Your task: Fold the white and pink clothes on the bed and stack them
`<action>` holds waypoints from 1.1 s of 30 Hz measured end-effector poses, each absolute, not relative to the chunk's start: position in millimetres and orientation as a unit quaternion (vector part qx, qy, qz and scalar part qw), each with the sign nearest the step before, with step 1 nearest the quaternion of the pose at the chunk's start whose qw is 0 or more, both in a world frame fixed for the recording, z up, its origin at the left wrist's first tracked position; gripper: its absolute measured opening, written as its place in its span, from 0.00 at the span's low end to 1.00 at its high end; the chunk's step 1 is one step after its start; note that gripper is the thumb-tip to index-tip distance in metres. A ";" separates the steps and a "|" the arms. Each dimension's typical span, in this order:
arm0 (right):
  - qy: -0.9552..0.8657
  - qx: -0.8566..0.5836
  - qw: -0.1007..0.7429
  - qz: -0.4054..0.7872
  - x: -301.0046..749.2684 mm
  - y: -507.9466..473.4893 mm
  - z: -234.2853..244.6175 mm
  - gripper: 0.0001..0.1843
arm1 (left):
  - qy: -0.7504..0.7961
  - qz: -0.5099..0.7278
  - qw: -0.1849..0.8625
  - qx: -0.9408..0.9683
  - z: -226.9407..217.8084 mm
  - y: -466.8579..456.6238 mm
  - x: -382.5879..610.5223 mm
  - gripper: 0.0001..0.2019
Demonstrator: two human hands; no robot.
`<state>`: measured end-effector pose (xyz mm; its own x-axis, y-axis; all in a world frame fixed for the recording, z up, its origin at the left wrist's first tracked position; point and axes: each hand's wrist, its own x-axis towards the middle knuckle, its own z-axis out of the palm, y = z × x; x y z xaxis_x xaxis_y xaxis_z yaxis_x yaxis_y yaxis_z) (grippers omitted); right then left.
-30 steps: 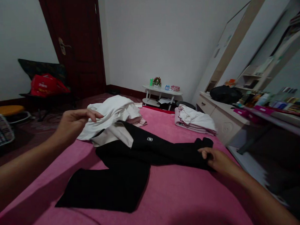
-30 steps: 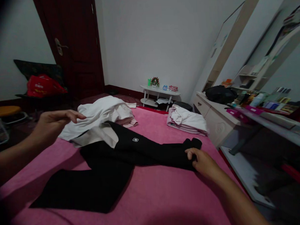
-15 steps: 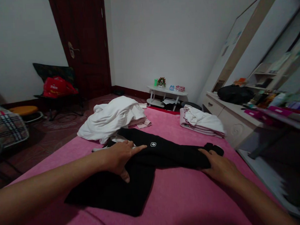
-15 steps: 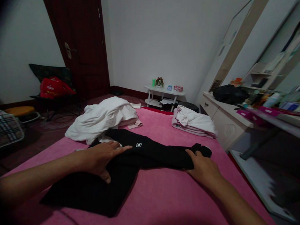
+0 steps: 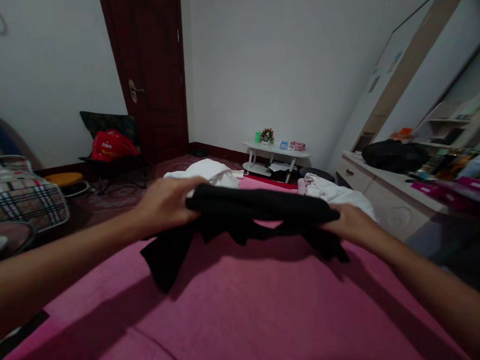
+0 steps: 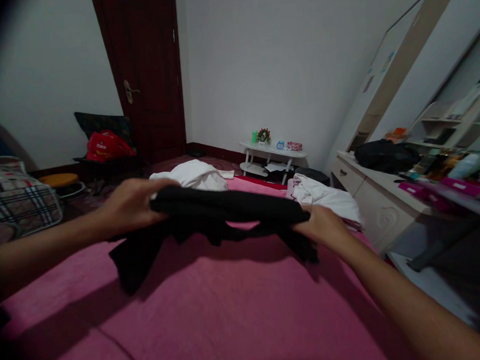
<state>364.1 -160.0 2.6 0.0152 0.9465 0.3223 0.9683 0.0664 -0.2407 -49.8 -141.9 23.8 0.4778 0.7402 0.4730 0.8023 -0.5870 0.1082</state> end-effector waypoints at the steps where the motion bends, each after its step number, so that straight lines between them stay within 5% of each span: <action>1: -0.702 -0.661 0.259 -0.062 354.2 -143.0 15.7 0.16 | -0.467 -0.293 0.103 -0.828 40.7 -133.3 -56.0 0.20; 5: -0.704 -0.540 0.447 -0.114 307.7 -92.0 25.8 0.37 | -0.556 -0.384 0.245 -0.695 73.2 -103.5 -68.5 0.30; 9: -0.752 -0.562 0.343 -0.039 277.2 -93.9 -52.9 0.41 | -0.611 -0.232 0.227 -0.722 17.4 -76.7 -72.9 0.36; 14: -0.785 -0.596 0.166 0.025 276.6 -125.7 -140.9 0.25 | -0.641 -0.092 0.158 -0.745 -58.3 -48.0 -82.6 0.36; 20: -0.778 -0.603 0.176 0.007 277.9 -130.8 -137.9 0.24 | -0.626 -0.031 0.107 -0.772 -18.5 -36.9 -96.4 0.37; 27: -0.772 -0.602 0.203 0.008 275.3 -133.8 -137.5 0.22 | -0.606 -0.220 0.209 -0.735 -3.4 -30.4 -76.4 0.28; 33: -0.771 -0.600 0.212 0.024 276.8 -134.2 -137.6 0.22 | -0.602 -0.044 0.076 -0.793 -32.7 11.9 -78.1 0.28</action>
